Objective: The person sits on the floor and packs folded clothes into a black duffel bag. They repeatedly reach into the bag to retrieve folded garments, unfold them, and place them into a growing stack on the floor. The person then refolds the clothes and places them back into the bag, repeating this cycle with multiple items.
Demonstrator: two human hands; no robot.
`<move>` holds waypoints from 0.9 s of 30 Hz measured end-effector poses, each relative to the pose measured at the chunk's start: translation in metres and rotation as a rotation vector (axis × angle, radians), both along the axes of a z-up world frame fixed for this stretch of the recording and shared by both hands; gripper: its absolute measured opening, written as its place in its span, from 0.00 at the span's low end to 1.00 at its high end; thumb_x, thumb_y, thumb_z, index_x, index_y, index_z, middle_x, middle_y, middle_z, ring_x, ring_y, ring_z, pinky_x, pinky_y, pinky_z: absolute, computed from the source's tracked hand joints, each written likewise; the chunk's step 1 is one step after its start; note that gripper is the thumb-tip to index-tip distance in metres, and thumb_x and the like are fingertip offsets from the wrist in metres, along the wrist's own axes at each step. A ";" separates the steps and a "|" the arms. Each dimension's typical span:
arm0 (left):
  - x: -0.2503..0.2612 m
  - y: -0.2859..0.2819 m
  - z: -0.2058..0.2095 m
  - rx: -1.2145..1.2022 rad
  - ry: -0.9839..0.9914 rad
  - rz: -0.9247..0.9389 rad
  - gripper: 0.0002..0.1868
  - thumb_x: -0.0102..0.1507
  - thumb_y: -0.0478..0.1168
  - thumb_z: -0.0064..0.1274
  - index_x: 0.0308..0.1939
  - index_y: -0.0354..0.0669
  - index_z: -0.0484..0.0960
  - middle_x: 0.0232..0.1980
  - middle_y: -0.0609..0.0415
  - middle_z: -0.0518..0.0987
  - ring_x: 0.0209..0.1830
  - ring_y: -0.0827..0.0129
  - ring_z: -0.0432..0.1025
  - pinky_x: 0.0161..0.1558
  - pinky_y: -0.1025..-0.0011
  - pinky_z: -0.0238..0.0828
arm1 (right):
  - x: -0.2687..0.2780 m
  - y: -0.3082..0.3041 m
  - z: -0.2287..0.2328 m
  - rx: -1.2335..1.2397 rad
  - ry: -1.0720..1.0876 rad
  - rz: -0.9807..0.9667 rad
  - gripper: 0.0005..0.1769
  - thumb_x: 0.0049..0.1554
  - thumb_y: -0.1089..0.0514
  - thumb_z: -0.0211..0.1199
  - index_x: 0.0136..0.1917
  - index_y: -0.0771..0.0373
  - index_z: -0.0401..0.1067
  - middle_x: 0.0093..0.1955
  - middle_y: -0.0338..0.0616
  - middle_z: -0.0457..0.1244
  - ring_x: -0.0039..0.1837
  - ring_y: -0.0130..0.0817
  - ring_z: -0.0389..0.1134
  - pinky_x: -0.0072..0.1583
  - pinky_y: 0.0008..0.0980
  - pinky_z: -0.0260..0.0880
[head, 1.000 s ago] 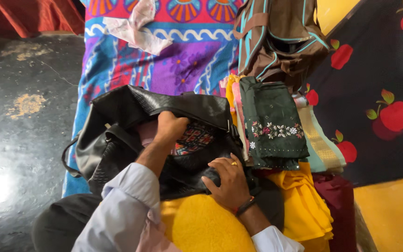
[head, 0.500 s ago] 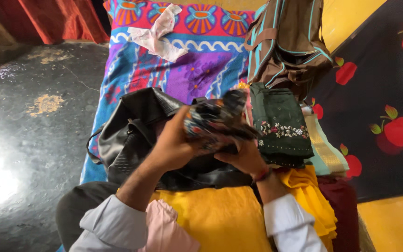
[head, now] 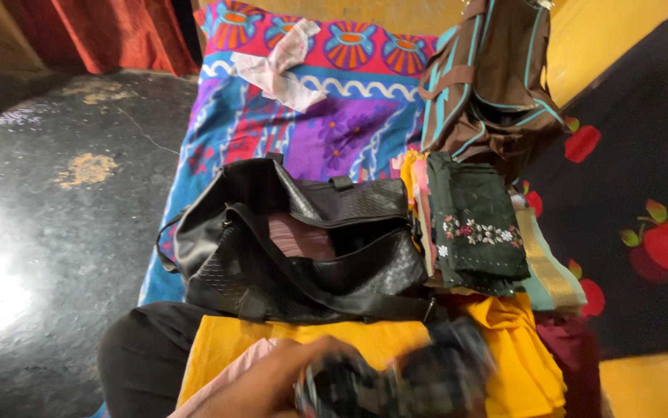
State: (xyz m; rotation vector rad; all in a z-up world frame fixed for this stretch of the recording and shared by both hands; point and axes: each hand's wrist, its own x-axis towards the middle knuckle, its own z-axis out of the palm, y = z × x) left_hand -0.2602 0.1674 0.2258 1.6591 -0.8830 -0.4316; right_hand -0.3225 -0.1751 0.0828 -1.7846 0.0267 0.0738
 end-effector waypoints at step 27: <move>0.016 -0.034 -0.141 0.195 0.349 0.502 0.12 0.61 0.38 0.59 0.46 0.38 0.80 0.40 0.49 0.86 0.38 0.67 0.84 0.42 0.71 0.82 | 0.214 -0.262 0.045 -0.266 0.160 -0.331 0.22 0.63 0.49 0.62 0.62 0.68 0.74 0.54 0.43 0.70 0.53 0.29 0.69 0.55 0.30 0.68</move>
